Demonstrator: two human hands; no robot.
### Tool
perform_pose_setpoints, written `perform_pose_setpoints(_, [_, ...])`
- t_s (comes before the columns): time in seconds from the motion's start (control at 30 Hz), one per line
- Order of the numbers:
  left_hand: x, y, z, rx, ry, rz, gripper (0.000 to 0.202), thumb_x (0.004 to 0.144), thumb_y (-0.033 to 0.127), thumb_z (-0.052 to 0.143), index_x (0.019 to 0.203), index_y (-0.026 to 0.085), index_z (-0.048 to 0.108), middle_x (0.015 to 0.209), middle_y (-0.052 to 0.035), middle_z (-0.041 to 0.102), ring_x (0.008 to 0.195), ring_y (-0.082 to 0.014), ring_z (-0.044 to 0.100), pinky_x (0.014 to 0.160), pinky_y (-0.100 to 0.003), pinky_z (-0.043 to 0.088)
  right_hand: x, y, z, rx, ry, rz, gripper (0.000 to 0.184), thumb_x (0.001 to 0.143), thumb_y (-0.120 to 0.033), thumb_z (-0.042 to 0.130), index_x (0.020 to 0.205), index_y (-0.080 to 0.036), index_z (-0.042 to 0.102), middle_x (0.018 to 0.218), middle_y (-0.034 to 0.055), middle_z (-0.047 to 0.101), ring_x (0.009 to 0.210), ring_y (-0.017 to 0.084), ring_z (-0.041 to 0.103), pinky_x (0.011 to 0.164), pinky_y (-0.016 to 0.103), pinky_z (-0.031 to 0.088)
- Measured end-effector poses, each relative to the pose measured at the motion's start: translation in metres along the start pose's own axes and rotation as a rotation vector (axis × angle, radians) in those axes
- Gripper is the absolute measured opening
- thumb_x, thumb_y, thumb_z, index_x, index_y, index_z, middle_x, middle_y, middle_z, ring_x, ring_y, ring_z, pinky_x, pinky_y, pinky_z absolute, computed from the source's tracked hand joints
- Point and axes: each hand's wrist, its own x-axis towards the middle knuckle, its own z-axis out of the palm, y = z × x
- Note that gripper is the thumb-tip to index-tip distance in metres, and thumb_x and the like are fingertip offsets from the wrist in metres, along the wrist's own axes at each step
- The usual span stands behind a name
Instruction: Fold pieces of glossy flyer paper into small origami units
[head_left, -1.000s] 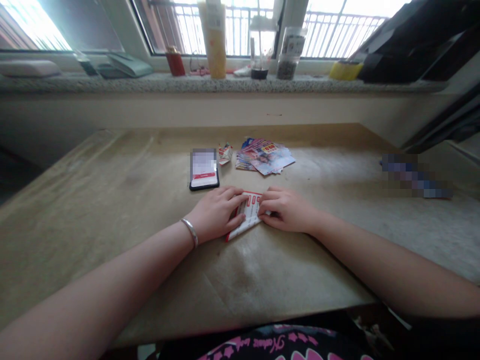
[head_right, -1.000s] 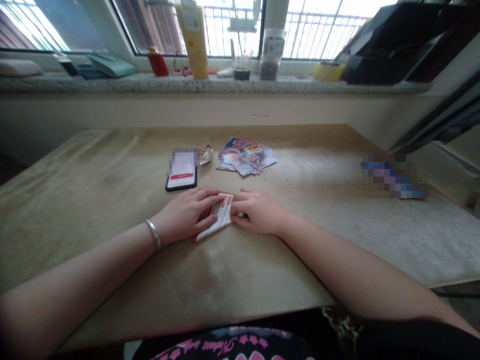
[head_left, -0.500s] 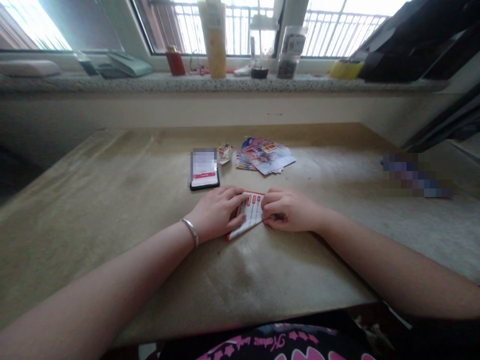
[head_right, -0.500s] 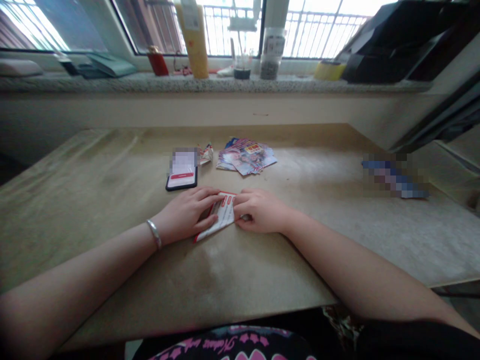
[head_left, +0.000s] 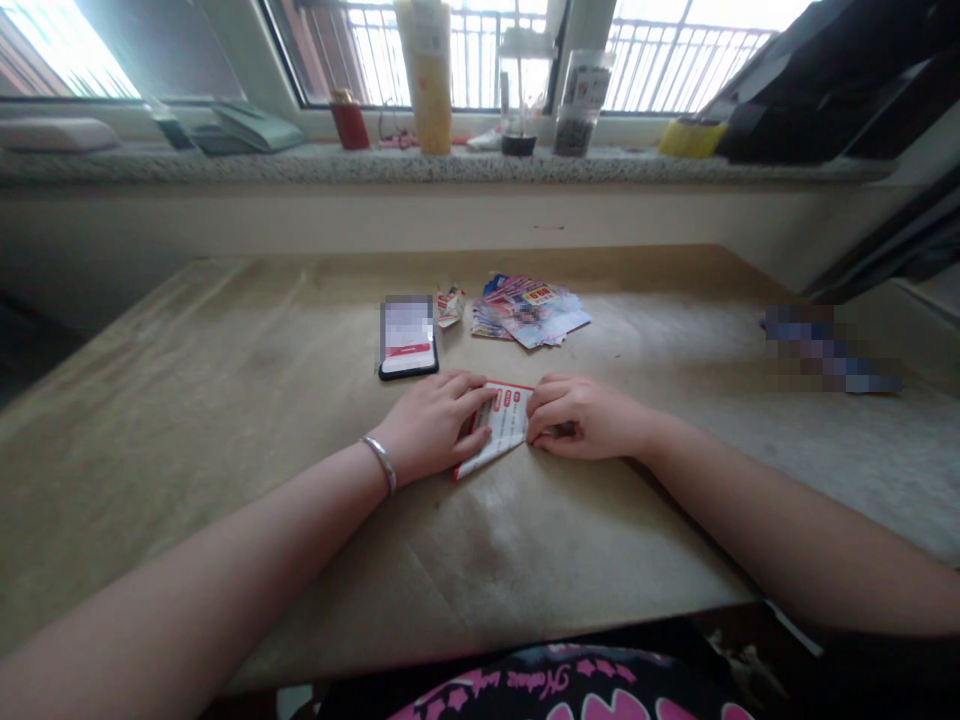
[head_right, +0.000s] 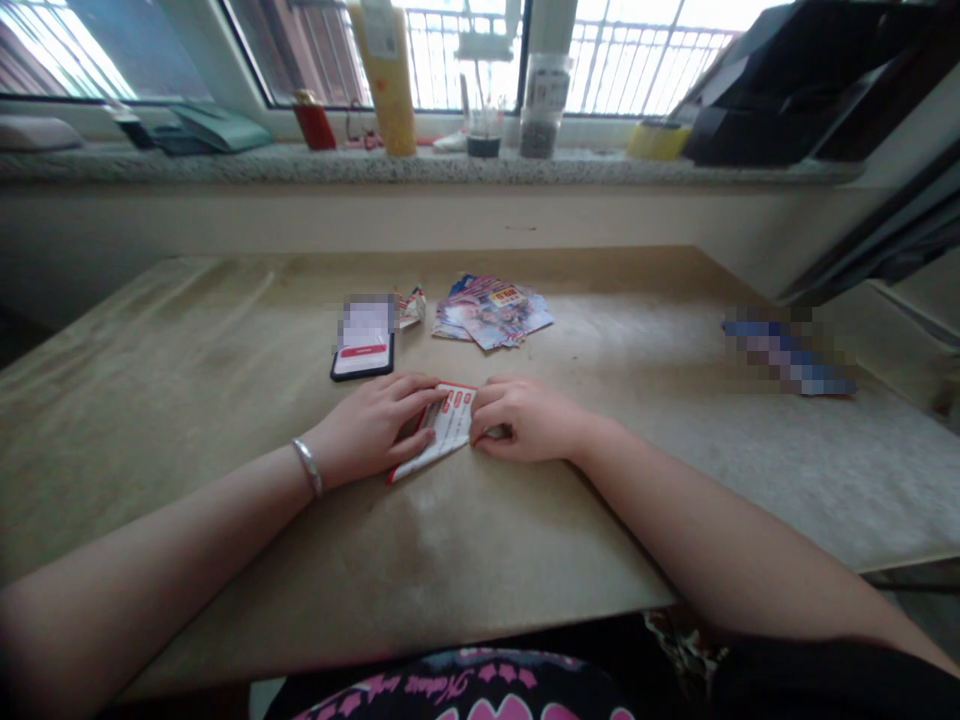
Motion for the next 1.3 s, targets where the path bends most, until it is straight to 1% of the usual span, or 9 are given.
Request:
perform_pose_setpoints(0.17, [0.000,0.000,0.000,-0.012,-0.001,0.002,0.043,0.089,0.037,0.048,0.127,0.018,0.053,0.129,-0.0100,0.053,0.116,-0.0242,0.049,0.103,-0.040,0.039,0.000,-0.002,-0.003,-0.013,-0.026,0.003,0.014,0.080,-0.018,0.057,0.081,-0.022,0.070,0.085,0.0035,0.069,0.081,0.015,0.058,0.077,0.028,0.044])
perform_pose_setpoints(0.37, [-0.001,-0.001,0.001,-0.017,0.005,0.003,0.044,0.089,0.038,0.048,0.128,0.019,0.052,0.129,-0.0098,0.053,0.117,-0.0239,0.049,0.103,-0.039,0.039,0.000,-0.004,-0.005,-0.058,-0.048,0.008,0.014,0.079,-0.018,0.055,0.079,-0.021,0.070,0.086,0.0040,0.068,0.079,0.015,0.056,0.075,0.029,0.043])
perform_pose_setpoints(0.57, [-0.002,-0.001,0.001,0.017,0.002,0.009,0.045,0.090,0.039,0.046,0.127,0.016,0.053,0.129,-0.0103,0.053,0.117,-0.0249,0.048,0.102,-0.040,0.039,-0.002,-0.001,-0.009,-0.091,-0.072,0.038,0.014,0.078,-0.020,0.055,0.077,-0.020,0.070,0.088,0.0046,0.068,0.079,0.015,0.056,0.075,0.029,0.043])
perform_pose_setpoints(0.7, [-0.002,0.001,-0.001,0.026,0.004,0.042,0.044,0.091,0.037,0.046,0.131,0.021,0.051,0.128,-0.0099,0.053,0.113,-0.0248,0.050,0.098,-0.041,0.042,-0.002,-0.003,-0.012,-0.117,-0.082,0.040,0.016,0.077,-0.019,0.055,0.076,-0.021,0.071,0.088,0.0038,0.068,0.079,0.015,0.057,0.075,0.029,0.042])
perform_pose_setpoints(0.87, [-0.002,0.002,-0.002,0.050,0.002,0.046,0.040,0.091,0.036,0.045,0.128,0.025,0.055,0.128,-0.0105,0.052,0.112,-0.0258,0.051,0.096,-0.043,0.043,-0.002,-0.005,-0.016,-0.158,-0.107,0.023,0.017,0.077,-0.019,0.054,0.076,-0.022,0.071,0.088,0.0033,0.070,0.080,0.016,0.058,0.075,0.030,0.043])
perform_pose_setpoints(1.0, [-0.002,0.001,-0.001,0.047,0.010,0.045,0.039,0.091,0.037,0.046,0.128,0.027,0.055,0.128,-0.0098,0.052,0.112,-0.0257,0.051,0.095,-0.043,0.043,-0.005,-0.003,-0.019,-0.172,-0.122,0.062,0.017,0.077,-0.019,0.055,0.076,-0.022,0.072,0.092,0.0029,0.070,0.082,0.016,0.060,0.077,0.030,0.044])
perform_pose_setpoints(1.3, [-0.002,0.000,0.000,0.057,0.011,0.047,0.040,0.091,0.038,0.045,0.128,0.028,0.055,0.129,-0.0089,0.051,0.113,-0.0254,0.050,0.096,-0.042,0.042,-0.014,-0.001,-0.032,-0.218,-0.133,0.163,0.019,0.075,-0.017,0.056,0.078,-0.024,0.074,0.094,0.0007,0.072,0.084,0.016,0.063,0.076,0.029,0.046])
